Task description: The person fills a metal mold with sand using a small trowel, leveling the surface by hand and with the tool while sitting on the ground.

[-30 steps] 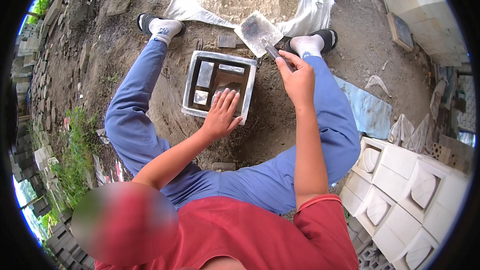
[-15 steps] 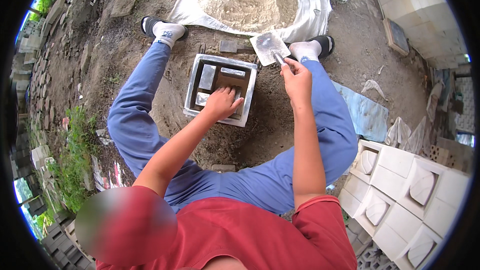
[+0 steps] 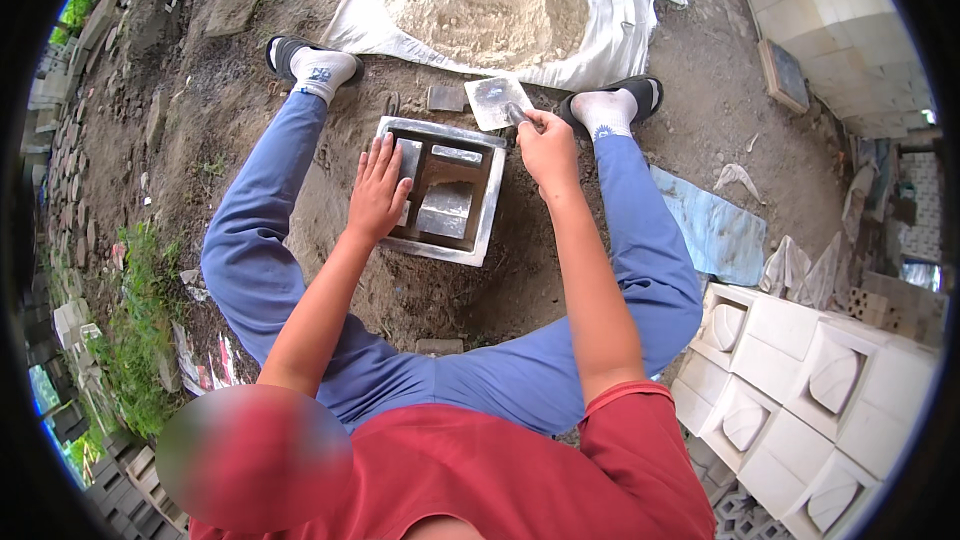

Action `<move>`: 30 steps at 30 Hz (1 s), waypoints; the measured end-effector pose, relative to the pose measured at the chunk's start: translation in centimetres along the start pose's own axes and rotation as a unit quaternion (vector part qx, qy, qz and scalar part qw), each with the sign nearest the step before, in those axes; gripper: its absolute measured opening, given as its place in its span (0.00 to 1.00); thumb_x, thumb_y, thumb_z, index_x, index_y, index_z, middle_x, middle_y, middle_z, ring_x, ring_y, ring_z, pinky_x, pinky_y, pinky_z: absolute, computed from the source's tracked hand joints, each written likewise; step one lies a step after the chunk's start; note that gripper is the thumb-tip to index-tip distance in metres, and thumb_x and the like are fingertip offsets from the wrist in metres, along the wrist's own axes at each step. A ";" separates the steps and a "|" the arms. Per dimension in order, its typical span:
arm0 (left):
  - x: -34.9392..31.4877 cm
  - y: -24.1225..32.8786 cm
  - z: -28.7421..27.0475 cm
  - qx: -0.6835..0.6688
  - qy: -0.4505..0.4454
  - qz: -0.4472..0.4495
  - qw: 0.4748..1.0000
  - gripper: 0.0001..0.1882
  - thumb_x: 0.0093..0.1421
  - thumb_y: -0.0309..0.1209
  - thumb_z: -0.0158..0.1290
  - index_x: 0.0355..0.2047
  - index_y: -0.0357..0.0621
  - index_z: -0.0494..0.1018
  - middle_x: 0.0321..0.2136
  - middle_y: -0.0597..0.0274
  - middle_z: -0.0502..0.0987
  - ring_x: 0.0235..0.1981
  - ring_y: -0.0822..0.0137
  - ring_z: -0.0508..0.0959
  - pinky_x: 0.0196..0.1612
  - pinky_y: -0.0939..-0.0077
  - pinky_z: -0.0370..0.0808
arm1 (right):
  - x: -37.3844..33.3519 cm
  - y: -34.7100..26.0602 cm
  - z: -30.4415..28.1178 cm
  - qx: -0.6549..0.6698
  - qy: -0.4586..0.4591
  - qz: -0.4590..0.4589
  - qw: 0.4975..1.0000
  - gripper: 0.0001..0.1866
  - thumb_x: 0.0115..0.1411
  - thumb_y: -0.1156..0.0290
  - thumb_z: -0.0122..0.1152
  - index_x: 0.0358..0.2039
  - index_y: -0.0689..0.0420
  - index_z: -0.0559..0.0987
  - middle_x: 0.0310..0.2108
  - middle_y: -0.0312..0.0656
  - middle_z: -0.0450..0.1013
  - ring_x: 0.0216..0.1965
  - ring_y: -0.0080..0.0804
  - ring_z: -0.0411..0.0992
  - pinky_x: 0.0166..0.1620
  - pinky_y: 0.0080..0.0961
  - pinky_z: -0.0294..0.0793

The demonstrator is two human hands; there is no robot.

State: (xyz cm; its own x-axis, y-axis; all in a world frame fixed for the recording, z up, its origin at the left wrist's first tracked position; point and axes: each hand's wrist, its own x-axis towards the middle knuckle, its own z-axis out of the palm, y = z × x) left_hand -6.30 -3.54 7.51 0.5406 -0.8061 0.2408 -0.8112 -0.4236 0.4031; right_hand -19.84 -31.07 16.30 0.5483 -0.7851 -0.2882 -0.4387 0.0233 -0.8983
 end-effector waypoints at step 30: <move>-0.2 -1.0 0.8 0.033 -0.042 -0.060 0.997 0.37 0.72 0.47 0.41 0.75 0.39 0.53 0.77 0.52 0.51 0.78 0.53 0.48 0.78 0.52 0.44 | 10.5 4.1 8.1 0.022 0.094 -0.041 0.994 0.16 0.67 0.68 0.59 0.49 0.66 0.83 0.28 0.39 0.82 0.27 0.22 0.77 0.34 0.25 0.75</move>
State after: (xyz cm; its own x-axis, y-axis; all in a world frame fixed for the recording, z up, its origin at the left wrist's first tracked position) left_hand -5.75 -3.33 6.35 0.6167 -0.7783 0.1183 -0.7558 -0.5433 0.3656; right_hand -10.15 -34.25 6.88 0.4368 -0.8870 -0.1500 -0.3635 -0.0215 -0.9314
